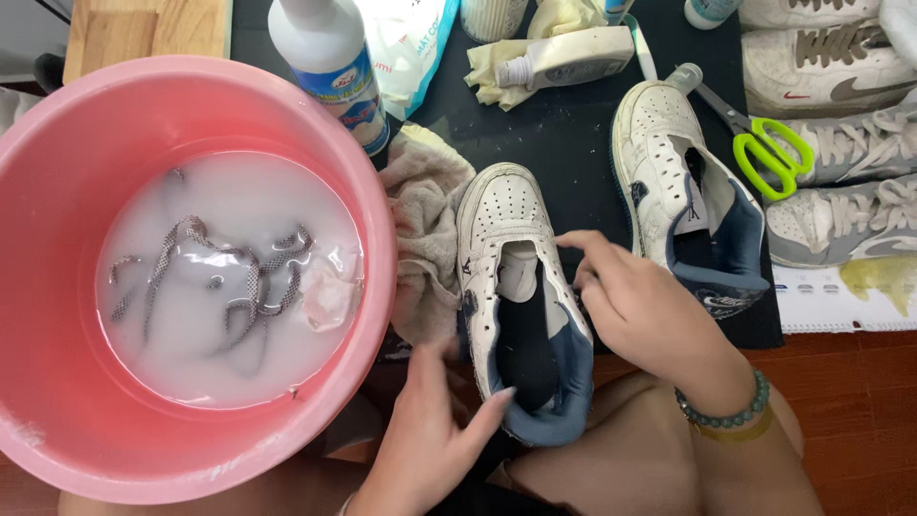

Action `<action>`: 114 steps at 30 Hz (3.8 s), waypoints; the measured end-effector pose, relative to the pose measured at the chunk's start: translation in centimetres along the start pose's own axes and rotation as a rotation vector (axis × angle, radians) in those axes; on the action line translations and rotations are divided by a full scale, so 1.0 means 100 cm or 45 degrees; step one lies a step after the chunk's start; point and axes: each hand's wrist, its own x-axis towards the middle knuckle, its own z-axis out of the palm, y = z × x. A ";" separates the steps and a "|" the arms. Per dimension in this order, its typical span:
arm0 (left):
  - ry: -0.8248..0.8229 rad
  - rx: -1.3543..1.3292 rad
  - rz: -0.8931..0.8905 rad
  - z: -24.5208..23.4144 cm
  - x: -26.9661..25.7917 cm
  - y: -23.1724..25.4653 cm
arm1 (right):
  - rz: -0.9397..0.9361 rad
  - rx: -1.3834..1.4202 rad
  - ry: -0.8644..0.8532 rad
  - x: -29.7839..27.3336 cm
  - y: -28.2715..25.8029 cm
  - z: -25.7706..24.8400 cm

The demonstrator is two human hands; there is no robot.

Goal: The person removes the laces and insoles from a pair of sneakers, puts them into a pink basin of soapy water, and then wipes the interior of the shoes with a cloth.

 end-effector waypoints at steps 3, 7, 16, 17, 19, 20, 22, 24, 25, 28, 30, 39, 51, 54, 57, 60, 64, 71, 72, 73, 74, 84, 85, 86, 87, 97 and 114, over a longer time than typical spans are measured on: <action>-0.026 0.123 0.068 0.009 0.025 0.016 | 0.309 0.014 -0.220 0.003 -0.002 0.001; -0.228 0.280 -0.291 0.013 0.045 0.025 | 0.150 -0.171 -0.132 -0.003 -0.008 0.004; -0.038 0.290 -0.080 0.026 0.065 0.021 | -0.322 -1.278 0.047 0.023 -0.027 0.059; -0.026 0.272 -0.068 0.026 0.064 0.019 | -0.323 -1.306 0.007 0.030 -0.024 0.061; -0.001 0.236 -0.044 0.025 0.062 0.016 | -0.327 -1.315 -0.011 0.038 -0.019 0.062; 0.009 0.234 -0.046 0.025 0.061 0.015 | -0.329 -1.297 0.010 0.039 -0.018 0.061; 0.021 0.221 -0.052 0.027 0.061 0.013 | -0.300 -1.307 -0.021 0.039 -0.018 0.062; 0.068 0.228 0.000 0.029 0.063 0.011 | -0.261 -1.369 -0.098 0.042 -0.020 0.064; 0.091 0.233 0.014 0.030 0.061 0.011 | -0.272 -1.496 -0.068 0.041 -0.022 0.067; 0.057 0.306 -0.030 0.031 0.062 0.008 | -0.331 -1.747 0.033 0.048 -0.022 0.075; 0.105 0.359 0.038 0.031 0.059 0.006 | -0.375 -1.719 0.052 0.047 -0.018 0.079; 0.300 0.253 0.191 0.038 0.061 0.000 | -0.722 -1.160 0.336 -0.003 -0.027 0.021; 0.137 0.014 0.258 0.026 0.062 -0.007 | -0.365 -0.199 0.604 0.029 0.020 0.009; 0.103 0.013 0.254 0.025 0.062 -0.008 | -0.326 -0.125 0.632 0.040 0.027 0.009; 0.061 0.008 0.209 0.025 0.064 -0.007 | -0.289 -0.093 0.630 0.040 0.033 0.011; 0.020 0.012 0.182 0.022 0.064 -0.005 | -0.258 -0.058 0.612 0.037 0.034 0.012; -0.007 0.042 0.098 0.023 0.066 0.000 | -0.266 -0.165 0.599 0.038 0.028 0.006; 0.196 0.231 0.533 0.018 0.066 0.032 | -0.316 -0.130 0.529 0.026 0.006 -0.004; 0.062 0.212 0.691 0.011 0.066 0.038 | -0.274 -0.122 0.482 0.027 0.004 -0.004; -0.082 0.187 0.850 0.006 0.066 0.045 | -0.301 -0.123 0.454 0.027 0.004 -0.004; -0.250 0.273 0.785 0.008 0.069 0.051 | -0.327 -0.125 0.427 0.027 0.006 -0.004; -0.533 0.824 0.666 0.049 0.105 0.058 | -0.293 -0.195 0.383 0.024 0.015 0.000; -0.510 0.796 0.655 0.048 0.105 0.055 | -0.282 -0.199 0.370 0.024 0.015 0.002; -0.536 0.826 0.655 0.049 0.104 0.053 | -0.271 -0.203 0.357 0.023 0.015 0.003; -0.552 0.859 0.660 0.050 0.104 0.052 | -0.269 -0.211 0.348 0.023 0.016 0.003; -0.655 1.027 0.620 0.053 0.113 0.040 | -0.332 -0.188 0.417 0.018 0.021 0.004; -0.640 1.168 0.799 0.037 0.109 0.046 | -0.369 -0.191 0.420 0.017 0.019 0.005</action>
